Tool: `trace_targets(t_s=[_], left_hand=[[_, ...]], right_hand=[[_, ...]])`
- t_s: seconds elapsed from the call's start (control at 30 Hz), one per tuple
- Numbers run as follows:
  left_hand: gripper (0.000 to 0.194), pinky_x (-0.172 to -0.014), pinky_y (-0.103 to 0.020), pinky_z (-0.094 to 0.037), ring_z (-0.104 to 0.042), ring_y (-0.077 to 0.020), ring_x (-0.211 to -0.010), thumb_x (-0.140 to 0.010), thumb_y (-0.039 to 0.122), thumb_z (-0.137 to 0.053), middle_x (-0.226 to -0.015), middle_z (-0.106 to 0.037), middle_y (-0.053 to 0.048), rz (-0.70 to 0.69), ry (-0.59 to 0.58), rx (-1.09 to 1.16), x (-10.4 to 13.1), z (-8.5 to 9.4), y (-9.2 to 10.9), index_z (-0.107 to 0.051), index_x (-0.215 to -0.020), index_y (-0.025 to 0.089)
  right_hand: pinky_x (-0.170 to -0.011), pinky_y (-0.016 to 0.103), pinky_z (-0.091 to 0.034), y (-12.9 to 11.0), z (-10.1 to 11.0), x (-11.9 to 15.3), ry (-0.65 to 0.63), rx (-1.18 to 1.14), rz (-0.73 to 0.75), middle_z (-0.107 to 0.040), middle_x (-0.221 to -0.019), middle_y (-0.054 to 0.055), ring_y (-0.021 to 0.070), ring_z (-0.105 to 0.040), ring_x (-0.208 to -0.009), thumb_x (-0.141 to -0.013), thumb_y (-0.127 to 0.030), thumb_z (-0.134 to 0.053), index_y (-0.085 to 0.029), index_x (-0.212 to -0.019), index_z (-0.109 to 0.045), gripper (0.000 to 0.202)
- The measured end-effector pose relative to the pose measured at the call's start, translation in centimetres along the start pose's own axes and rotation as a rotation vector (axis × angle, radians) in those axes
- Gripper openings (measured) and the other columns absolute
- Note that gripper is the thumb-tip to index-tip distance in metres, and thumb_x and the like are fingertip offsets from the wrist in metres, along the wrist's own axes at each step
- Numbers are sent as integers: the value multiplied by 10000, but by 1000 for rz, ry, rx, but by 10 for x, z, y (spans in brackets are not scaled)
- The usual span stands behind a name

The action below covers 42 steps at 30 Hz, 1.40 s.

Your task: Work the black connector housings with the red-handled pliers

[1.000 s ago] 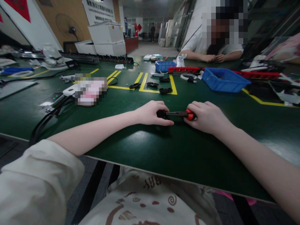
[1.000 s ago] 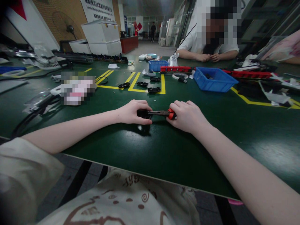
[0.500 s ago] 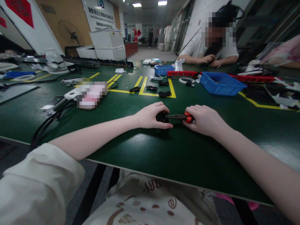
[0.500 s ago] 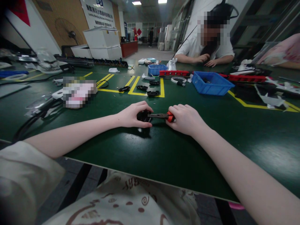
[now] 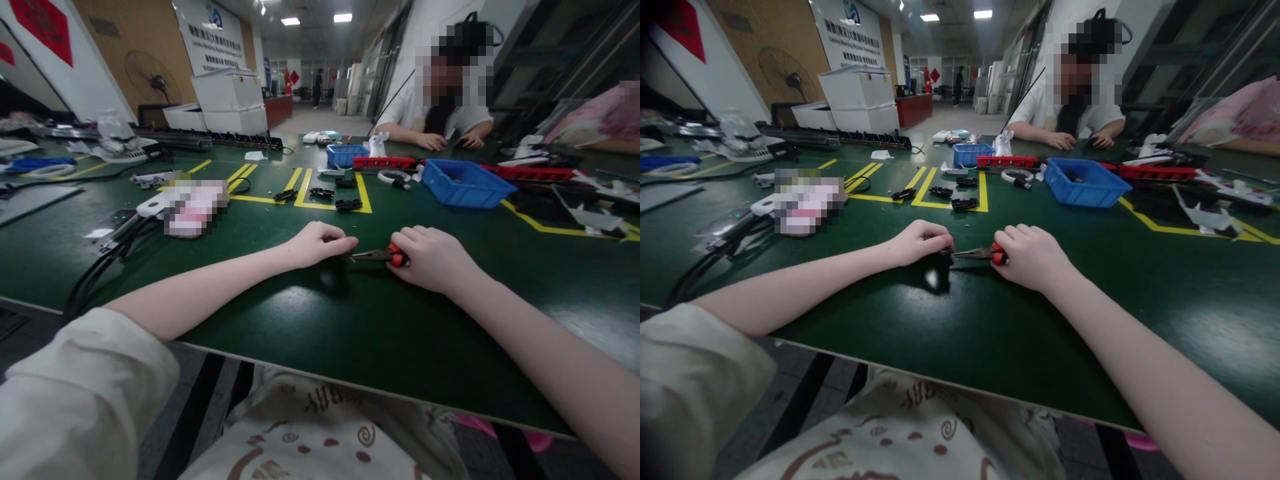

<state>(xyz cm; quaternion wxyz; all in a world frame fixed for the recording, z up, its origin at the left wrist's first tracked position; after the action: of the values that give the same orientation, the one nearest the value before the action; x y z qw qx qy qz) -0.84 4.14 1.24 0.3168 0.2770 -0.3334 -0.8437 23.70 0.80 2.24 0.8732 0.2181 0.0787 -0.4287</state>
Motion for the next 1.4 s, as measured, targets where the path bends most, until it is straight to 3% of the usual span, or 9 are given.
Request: trace_targets(t_s=[0.17, 0.33, 0.6, 0.9, 0.97, 1.03, 1.13, 1.2, 1.4], left_hand=[[394, -686, -274, -423, -559, -147, -755, -872, 533, -695, -829, -665, -31, -106, -19, -59, 1, -2, 2, -754, -888, 144], [351, -834, -327, -510, -646, -196, -957, -871, 470, -741, -1076, -681, -77, -211, -79, -141, 4, -2, 3, -734, -1036, 160], [368, -1033, -445, -522, -640, -264, -1174, -906, 422, -727, -1272, -655, -127, -249, -143, -215, 10, 5, 4, -694, -1176, 174], [497, -1046, -458, -503, -618, -282, -1206, -903, 476, -712, -1336, -624, -145, -262, -109, -300, 10, 11, -1, -618, -1277, 163], [458, -1023, -432, -499, -619, -272, -1173, -905, 492, -704, -1304, -627, -143, -302, -75, -349, 11, 20, 8, -646, -1204, 150], [366, -892, -362, -509, -638, -232, -1014, -902, 496, -704, -1124, -667, -104, -311, -50, -399, 13, 30, 23, -685, -1023, 151], [283, -711, -281, -454, -626, -163, -799, -912, 456, -705, -914, -676, -38, -268, -216, -406, 21, 34, 49, -713, -887, 174], [220, -663, -275, -425, -634, -150, -769, -910, 415, -720, -900, -689, -17, -260, -356, -421, 27, 27, 62, -744, -947, 200], [49, -695, -283, -421, -663, -156, -793, -918, 263, -719, -941, -733, 3, -220, -480, -525, 34, 4, 63, -739, -959, 244]], right_hand=[[-687, 355, -409, 1, 1, 0, 11, -17, -7, -673, -836, 111, 250, -588, -767, -840, -353, -577, -192, -873, -631, 173], [-655, 339, -403, 4, 0, 0, 4, -57, -19, -671, -812, 93, 229, -577, -735, -844, -368, -574, -203, -854, -622, 172], [-619, 334, -378, 20, 0, 8, 1, -101, -126, -674, -858, 80, 216, -585, -718, -898, -570, -539, -226, -871, -626, 356], [-622, 368, -391, 45, 12, 18, -160, -149, -162, -703, -942, 103, 269, -628, -794, -820, -794, -556, -235, -958, -684, 590], [-626, 378, -405, 48, 17, 21, -236, -177, -209, -706, -929, 104, 280, -636, -811, -794, -843, -549, -240, -940, -696, 638], [-635, 393, -416, 48, 21, 23, -280, -174, -246, -710, -931, 108, 285, -636, -816, -785, -875, -531, -242, -948, -709, 677], [-634, 402, -414, 45, 25, 25, -272, -141, -236, -710, -909, 107, 278, -628, -790, -777, -886, -534, -241, -966, -731, 701], [-629, 401, -402, 41, 27, 25, -251, -121, -206, -710, -877, 103, 266, -616, -756, -781, -864, -561, -245, -973, -741, 673], [-605, 406, -357, 38, 21, 24, -208, -32, -124, -662, -750, 99, 248, -569, -658, -820, -827, -546, -239, -871, -730, 618]])
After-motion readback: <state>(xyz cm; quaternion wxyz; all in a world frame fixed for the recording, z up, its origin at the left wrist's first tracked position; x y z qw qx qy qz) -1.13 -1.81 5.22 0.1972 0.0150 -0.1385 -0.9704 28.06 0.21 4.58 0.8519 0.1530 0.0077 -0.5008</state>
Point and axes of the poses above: each hand's wrist, its own x-axis away from the middle knuckle, its own z-axis out of the back of the hand, y = z × x, the point moved 2 cm from there along -x, towards the middle knuckle
